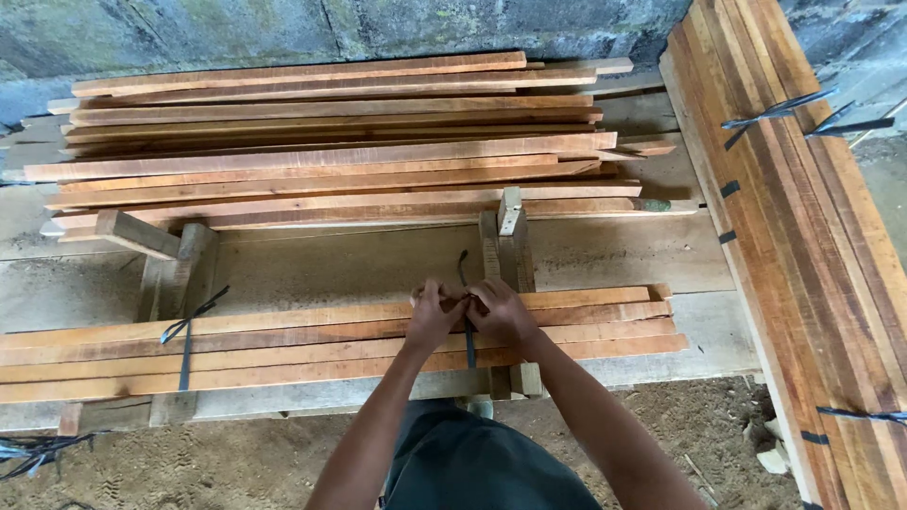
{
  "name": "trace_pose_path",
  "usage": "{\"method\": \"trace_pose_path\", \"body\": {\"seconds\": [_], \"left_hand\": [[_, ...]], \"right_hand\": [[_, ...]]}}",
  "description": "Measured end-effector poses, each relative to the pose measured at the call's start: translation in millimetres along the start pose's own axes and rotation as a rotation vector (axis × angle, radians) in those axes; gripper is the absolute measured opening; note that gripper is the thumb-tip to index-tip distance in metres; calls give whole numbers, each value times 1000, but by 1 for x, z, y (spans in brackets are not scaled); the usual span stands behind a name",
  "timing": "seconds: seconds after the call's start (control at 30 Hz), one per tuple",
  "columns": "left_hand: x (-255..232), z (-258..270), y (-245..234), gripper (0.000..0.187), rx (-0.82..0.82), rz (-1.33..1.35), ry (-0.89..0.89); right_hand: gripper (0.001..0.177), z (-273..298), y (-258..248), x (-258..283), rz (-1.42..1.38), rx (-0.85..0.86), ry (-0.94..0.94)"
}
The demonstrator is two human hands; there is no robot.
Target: Bundling pieces of cut lumber together using black rubber bands.
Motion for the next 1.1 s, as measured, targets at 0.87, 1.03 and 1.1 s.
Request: {"method": "trace_pose_path", "body": {"seconds": [0.87,1.03,1.1], "left_hand": [[4,7,2,45,-376,-55,213],[13,1,2,46,-331,-30,121],[25,-7,5,47,-317,-41,154]], "right_hand": [[12,5,19,-17,-73,12,-37],[15,10,37,-36,-172,254,191],[17,7,36,-42,-400,433,387]]}}
Point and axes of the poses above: each hand's wrist, its own z-axis away from the middle knuckle, its own y-axis out of the palm, x = y × z, the point moved 4 cm from there along -z, towards the middle knuckle, and after that the axes turned 11 degrees about z, right-handed, at the moved point
